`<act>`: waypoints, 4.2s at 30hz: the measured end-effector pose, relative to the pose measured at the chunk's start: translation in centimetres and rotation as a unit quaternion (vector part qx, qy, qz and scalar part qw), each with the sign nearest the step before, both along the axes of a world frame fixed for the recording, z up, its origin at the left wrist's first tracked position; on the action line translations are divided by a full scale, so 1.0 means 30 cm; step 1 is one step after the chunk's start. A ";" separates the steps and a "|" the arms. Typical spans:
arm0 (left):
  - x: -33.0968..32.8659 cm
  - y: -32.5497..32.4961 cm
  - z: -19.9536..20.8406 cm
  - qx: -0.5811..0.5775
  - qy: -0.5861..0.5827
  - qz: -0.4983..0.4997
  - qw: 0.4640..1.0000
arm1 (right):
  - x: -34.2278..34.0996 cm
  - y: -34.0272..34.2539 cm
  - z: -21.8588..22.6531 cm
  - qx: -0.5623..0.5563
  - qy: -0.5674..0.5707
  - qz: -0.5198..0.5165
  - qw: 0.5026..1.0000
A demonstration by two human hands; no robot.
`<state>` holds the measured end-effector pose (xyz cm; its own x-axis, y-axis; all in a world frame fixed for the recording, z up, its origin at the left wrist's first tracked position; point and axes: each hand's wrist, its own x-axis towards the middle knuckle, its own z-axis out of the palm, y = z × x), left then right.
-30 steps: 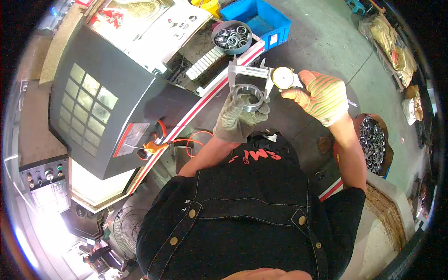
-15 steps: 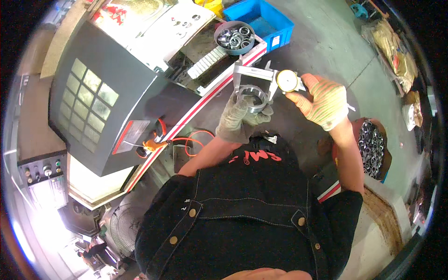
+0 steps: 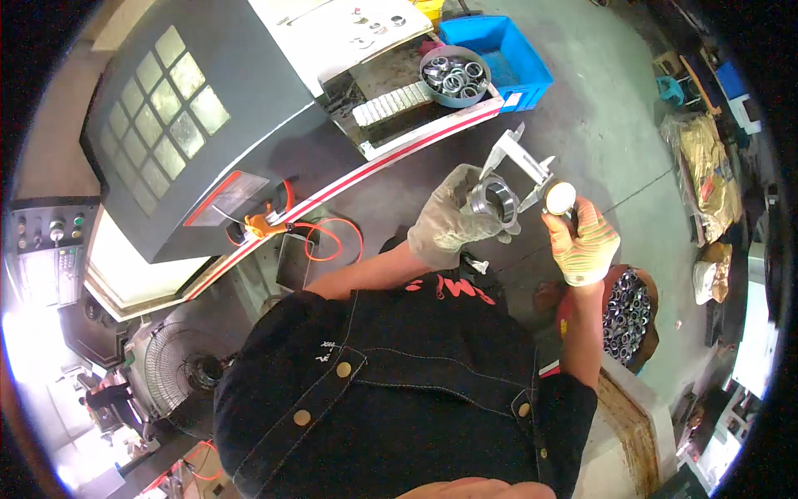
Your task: The person measures the dimensions of a cylindrical metal part using a dial caliper. They then use a screwdriver to remove a similar metal part from a lathe machine and place it into a container.
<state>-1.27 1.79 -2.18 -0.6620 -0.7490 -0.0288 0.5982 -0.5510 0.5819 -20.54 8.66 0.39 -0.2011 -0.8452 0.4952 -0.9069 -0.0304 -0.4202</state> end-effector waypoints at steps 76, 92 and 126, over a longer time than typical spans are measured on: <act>0.010 -0.038 -0.056 -0.013 -0.036 -0.106 0.994 | -0.040 -0.024 -0.034 -0.033 0.103 0.032 0.994; 0.012 -0.018 -0.056 0.016 0.011 -0.096 0.995 | -0.041 -0.018 -0.005 -0.039 0.123 0.040 0.991; -0.002 -0.036 -0.074 -0.038 0.002 -0.029 0.999 | -0.050 -0.074 0.055 0.032 0.114 0.064 0.991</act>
<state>-1.33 0.70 -4.40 -0.7045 -0.7091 0.0293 0.5684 -0.5390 0.6216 -22.03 6.44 2.03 0.0214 -0.8876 0.4601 -0.9688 -0.1322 -0.2099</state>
